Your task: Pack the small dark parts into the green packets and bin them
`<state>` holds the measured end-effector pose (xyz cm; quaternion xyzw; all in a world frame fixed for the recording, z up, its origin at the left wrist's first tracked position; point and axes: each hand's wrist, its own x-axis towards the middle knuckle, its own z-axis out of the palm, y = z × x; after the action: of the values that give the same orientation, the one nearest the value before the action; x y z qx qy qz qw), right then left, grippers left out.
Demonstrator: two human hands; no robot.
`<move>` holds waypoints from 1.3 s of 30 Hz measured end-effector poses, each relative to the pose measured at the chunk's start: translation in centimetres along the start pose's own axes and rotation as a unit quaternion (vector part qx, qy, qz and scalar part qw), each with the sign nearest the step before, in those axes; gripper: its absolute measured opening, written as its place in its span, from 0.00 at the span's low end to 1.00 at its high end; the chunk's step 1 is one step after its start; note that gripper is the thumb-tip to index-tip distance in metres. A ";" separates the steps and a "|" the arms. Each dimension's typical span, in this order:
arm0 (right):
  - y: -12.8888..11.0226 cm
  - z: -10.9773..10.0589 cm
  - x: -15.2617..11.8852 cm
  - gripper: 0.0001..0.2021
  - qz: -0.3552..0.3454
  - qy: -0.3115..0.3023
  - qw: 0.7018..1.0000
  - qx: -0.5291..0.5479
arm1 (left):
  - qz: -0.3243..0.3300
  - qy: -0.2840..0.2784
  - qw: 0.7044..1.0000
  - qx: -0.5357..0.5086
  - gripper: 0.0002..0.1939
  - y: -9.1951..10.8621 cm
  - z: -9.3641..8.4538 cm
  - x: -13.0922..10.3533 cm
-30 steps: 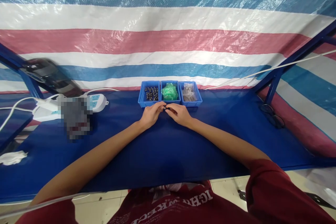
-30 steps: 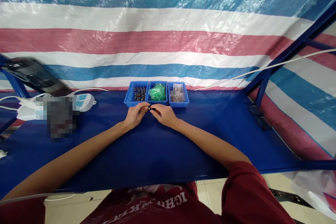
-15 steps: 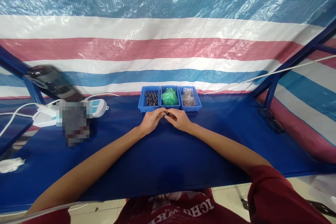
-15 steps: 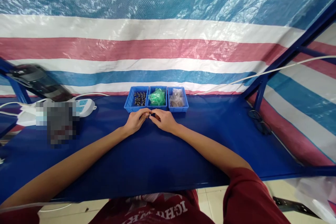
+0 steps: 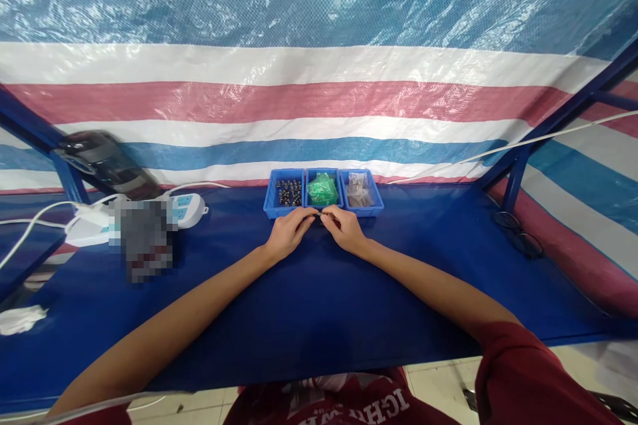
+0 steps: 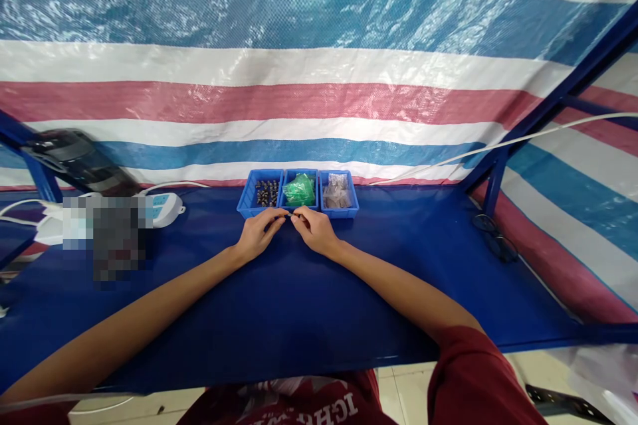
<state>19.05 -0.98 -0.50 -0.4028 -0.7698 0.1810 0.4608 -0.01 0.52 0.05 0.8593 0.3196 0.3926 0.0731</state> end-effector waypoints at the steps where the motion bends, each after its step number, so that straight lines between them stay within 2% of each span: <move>1: -0.1 0.0 0.0 0.13 -0.004 -0.003 1.000 0.001 | 0.002 0.002 1.000 -0.001 0.12 0.0 0.0 0.0; 8: -0.2 -0.1 0.0 0.13 -0.032 -0.036 0.999 -0.011 | 0.018 0.000 1.000 -0.006 0.11 0.1 0.0 0.2; 19: -0.1 0.0 0.1 0.17 -0.033 -0.044 0.998 -0.034 | -0.017 0.016 1.000 -0.001 0.08 0.5 -0.2 0.0; 23: -0.1 0.0 0.1 0.17 -0.032 -0.049 0.998 -0.036 | -0.025 -0.003 1.000 -0.015 0.07 0.5 -0.6 0.0; 28: 0.1 0.1 0.1 0.16 -0.035 -0.054 0.997 -0.030 | -0.016 -0.024 1.000 -0.012 0.11 0.4 -0.7 -0.1; 34: 0.0 0.2 0.0 0.15 -0.041 -0.054 0.997 -0.032 | 0.025 -0.005 1.000 0.009 0.16 0.4 -0.2 0.0; 39: -0.2 0.2 0.1 0.15 -0.041 -0.056 0.997 -0.028 | 0.026 0.018 0.999 0.022 0.11 0.6 -0.6 0.0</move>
<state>18.76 -0.95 -0.44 -0.3728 -0.8148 0.1627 0.4131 -0.12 -0.01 0.72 0.8614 0.3072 0.4026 0.0388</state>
